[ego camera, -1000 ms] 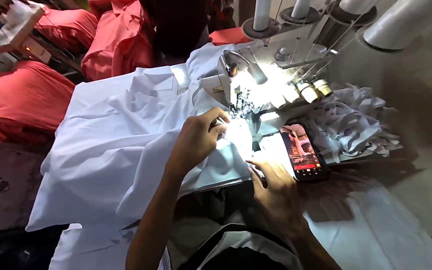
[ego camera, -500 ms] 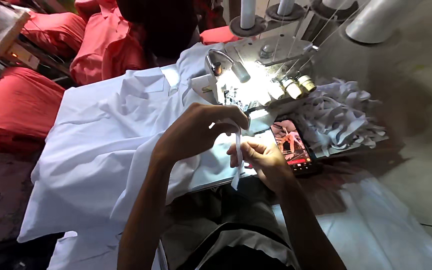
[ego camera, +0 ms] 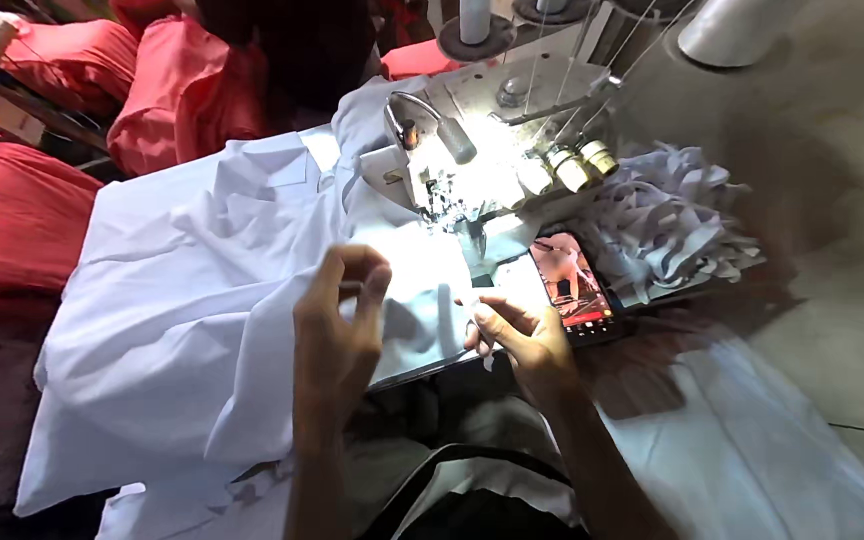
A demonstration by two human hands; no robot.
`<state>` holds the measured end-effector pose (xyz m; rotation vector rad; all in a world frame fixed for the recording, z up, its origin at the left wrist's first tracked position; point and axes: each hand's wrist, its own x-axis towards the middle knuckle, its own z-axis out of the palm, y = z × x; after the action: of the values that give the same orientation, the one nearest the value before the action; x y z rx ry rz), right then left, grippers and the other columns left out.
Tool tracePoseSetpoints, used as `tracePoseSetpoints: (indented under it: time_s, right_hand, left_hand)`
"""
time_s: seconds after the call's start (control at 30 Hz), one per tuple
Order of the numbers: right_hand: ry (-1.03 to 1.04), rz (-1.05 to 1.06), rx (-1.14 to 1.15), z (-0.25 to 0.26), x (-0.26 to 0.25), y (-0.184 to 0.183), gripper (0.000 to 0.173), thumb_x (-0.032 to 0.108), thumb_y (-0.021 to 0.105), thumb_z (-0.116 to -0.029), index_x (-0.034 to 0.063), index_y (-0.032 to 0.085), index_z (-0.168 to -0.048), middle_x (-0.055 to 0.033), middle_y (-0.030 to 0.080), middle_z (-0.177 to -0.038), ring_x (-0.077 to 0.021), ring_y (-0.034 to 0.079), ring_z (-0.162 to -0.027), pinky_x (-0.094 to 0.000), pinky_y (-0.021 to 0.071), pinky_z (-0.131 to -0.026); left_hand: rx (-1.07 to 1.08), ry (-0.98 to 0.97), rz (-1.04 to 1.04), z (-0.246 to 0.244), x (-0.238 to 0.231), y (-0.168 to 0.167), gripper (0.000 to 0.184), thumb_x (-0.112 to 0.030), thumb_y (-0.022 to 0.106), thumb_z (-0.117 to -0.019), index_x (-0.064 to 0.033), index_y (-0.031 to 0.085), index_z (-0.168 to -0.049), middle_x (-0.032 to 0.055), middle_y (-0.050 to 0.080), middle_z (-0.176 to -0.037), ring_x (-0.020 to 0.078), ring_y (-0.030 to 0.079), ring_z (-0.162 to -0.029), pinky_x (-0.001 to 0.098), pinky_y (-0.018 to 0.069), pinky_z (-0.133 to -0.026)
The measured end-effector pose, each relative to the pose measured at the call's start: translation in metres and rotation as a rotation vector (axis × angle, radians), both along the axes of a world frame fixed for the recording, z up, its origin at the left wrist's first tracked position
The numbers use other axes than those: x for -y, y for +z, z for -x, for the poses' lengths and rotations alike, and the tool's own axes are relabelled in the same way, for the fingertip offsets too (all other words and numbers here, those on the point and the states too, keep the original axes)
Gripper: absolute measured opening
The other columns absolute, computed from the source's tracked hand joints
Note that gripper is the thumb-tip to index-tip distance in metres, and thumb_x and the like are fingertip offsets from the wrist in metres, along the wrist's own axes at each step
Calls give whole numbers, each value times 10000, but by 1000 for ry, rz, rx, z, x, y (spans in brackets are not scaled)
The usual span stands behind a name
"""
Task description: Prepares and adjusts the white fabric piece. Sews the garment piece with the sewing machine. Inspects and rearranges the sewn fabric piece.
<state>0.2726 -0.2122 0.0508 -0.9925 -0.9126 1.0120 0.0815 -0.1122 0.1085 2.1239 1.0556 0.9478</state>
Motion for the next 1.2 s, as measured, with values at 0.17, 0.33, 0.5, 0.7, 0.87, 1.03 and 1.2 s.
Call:
tracePoseSetpoints:
  time_s: [0.17, 0.33, 0.5, 0.7, 0.87, 1.03, 1.2]
  right_hand:
    - [80, 32, -12, 4, 7, 20, 242, 58, 536, -1033, -71, 673, -1184, -40, 702, -789, -60, 614, -598, -191, 532, -544]
    - [-13, 27, 90, 6, 16, 17, 246, 56, 547, -1028, -87, 668, -1189, -44, 711, -785, -60, 605, -575, -188, 519, -516]
    - [-102, 27, 150, 9, 21, 4, 252, 64, 530, -1040, -84, 674, -1184, -52, 728, -810, -79, 627, -605, -203, 538, -542]
    - [-127, 10, 162, 9, 18, -3, 258, 33, 512, -1034, -78, 686, -1190, -64, 730, -837, -83, 641, -633, -203, 552, -566]
    - [-94, -9, 176, 6, 18, -1, 218, 51, 531, -1037, -62, 702, -1113, -56, 726, -822, -73, 638, -635, -195, 548, -577]
    - [-38, 0, 116, 6, 25, 2, 230, 63, 529, -1043, -57, 703, -1135, -49, 720, -807, -64, 621, -611, -194, 537, -549]
    - [22, 30, 72, 3, 40, 17, 262, 120, 541, -1046, -50, 661, -1206, -20, 693, -771, -54, 598, -572, -185, 513, -504]
  left_hand:
    - [491, -405, 762, -20, 36, -38, 607, -571, 378, -1059, -40, 660, -1150, -1, 727, -955, 67, 688, -796, 230, 582, -722]
    - [547, -287, 719, -41, 21, -34, 169, -126, 607, -1008, -1, 720, -1016, 34, 707, -820, 80, 655, -691, 228, 568, -659]
    - [338, -257, 540, -40, 6, -15, 128, -111, 669, -980, -28, 766, -990, 48, 754, -823, 107, 709, -718, 240, 595, -668]
    - [351, -384, 666, -37, -14, 3, 178, -105, 579, -986, -42, 734, -1047, 36, 728, -854, 64, 645, -692, 194, 539, -643]
    - [355, -377, 662, -41, -14, 6, 170, -40, 716, -909, -43, 745, -1076, 33, 753, -858, 78, 693, -763, 222, 581, -717]
    - [375, -326, 576, -38, -9, 0, 197, -60, 620, -977, -38, 681, -1163, 72, 734, -950, 149, 715, -808, 283, 615, -756]
    - [230, -546, 708, -11, 23, -15, 630, -561, 295, -1083, -49, 657, -1142, 4, 735, -931, 93, 702, -807, 262, 592, -708]
